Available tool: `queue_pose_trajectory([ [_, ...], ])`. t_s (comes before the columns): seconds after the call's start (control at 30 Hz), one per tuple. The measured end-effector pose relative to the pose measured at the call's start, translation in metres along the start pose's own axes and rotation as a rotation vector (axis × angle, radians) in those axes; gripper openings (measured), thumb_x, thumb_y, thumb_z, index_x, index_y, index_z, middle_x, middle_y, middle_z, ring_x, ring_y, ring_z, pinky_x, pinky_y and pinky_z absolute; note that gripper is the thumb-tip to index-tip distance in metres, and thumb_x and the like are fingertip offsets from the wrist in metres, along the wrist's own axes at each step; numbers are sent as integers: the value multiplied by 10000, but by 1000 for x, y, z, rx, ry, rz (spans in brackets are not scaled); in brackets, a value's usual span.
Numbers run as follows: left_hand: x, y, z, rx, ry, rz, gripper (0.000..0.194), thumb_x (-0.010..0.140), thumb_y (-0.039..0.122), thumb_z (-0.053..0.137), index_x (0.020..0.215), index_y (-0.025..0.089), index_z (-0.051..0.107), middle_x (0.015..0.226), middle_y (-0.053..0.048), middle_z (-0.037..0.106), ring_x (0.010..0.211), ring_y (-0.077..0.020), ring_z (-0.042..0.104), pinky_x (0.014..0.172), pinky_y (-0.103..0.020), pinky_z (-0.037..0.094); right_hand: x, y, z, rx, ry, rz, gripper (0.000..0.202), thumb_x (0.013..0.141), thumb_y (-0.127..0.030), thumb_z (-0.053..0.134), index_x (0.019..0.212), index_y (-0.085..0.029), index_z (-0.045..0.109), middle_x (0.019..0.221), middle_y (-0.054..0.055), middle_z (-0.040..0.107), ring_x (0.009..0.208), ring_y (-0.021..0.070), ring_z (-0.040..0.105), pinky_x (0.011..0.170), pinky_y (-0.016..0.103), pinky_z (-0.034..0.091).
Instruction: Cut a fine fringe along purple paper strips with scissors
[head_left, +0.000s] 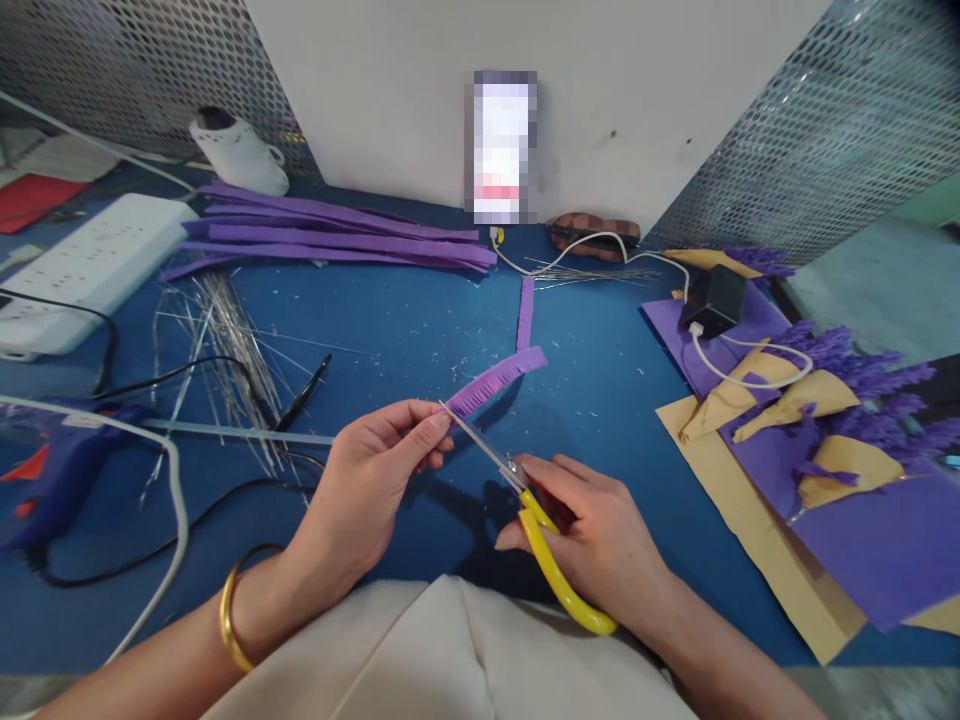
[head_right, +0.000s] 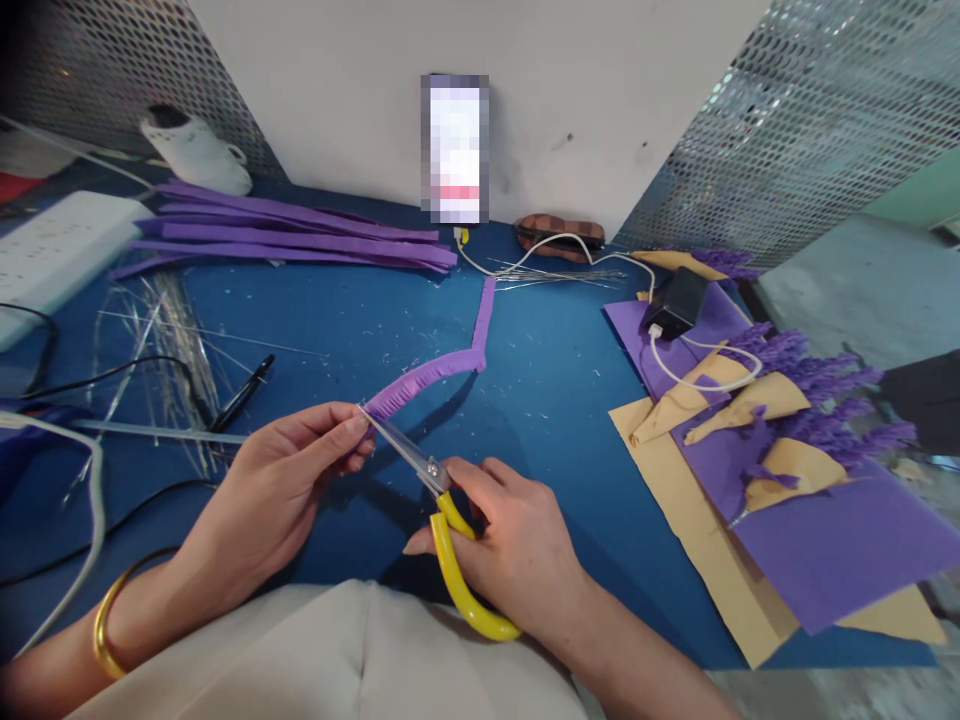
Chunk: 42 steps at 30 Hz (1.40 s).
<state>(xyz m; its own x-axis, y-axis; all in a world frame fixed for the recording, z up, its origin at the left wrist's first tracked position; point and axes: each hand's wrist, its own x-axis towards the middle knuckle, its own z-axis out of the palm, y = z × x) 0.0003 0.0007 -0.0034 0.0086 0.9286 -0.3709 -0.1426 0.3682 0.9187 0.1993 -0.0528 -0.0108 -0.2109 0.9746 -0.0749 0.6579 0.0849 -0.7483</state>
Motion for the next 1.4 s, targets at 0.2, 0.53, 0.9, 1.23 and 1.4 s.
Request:
queue_pose_trajectory([
  [0.2, 0, 1, -2, -23, -40, -4, 163, 754, 293, 761, 668, 163, 717, 632, 1, 631, 587, -98, 482, 560, -198, 386, 3, -2, -3, 124, -71, 28, 371, 821, -574, 712, 895, -211, 732, 697, -13, 552, 620, 145, 489, 569, 252, 391],
  [0.53, -1, -1, -1, -15, -48, 6, 138, 747, 285, 770, 676, 174, 729, 645, 2, 639, 606, -100, 496, 558, -190, 391, 2, -2, 0, 116, -36, 33, 391, 800, -551, 748, 1006, -219, 732, 827, 32, 659, 692, 174, 561, 630, 275, 442],
  [0.9, -2, 0, 1, -28, -42, -3, 130, 737, 276, 779, 681, 166, 738, 646, -4, 638, 607, -106, 502, 559, -198, 404, 3, 1, -2, 104, -59, 21, 346, 819, -508, 750, 1018, -226, 724, 768, 2, 608, 659, 158, 529, 597, 259, 417],
  [1.23, -1, 0, 1, -45, -44, -13, 126, 727, 274, 787, 681, 164, 748, 644, -3, 651, 601, -98, 515, 550, -179, 414, 2, -2, -2, 166, -60, 53, 341, 784, -532, 768, 891, -212, 719, 851, 26, 655, 735, 177, 556, 664, 276, 428],
  [1.4, -1, 2, 1, -80, -49, -28, 123, 705, 282, 809, 699, 170, 761, 653, 0, 667, 596, -90, 530, 545, -167, 421, 4, 0, -3, 316, -120, 70, 357, 784, -541, 759, 781, -192, 683, 696, -25, 521, 635, 135, 424, 570, 246, 352],
])
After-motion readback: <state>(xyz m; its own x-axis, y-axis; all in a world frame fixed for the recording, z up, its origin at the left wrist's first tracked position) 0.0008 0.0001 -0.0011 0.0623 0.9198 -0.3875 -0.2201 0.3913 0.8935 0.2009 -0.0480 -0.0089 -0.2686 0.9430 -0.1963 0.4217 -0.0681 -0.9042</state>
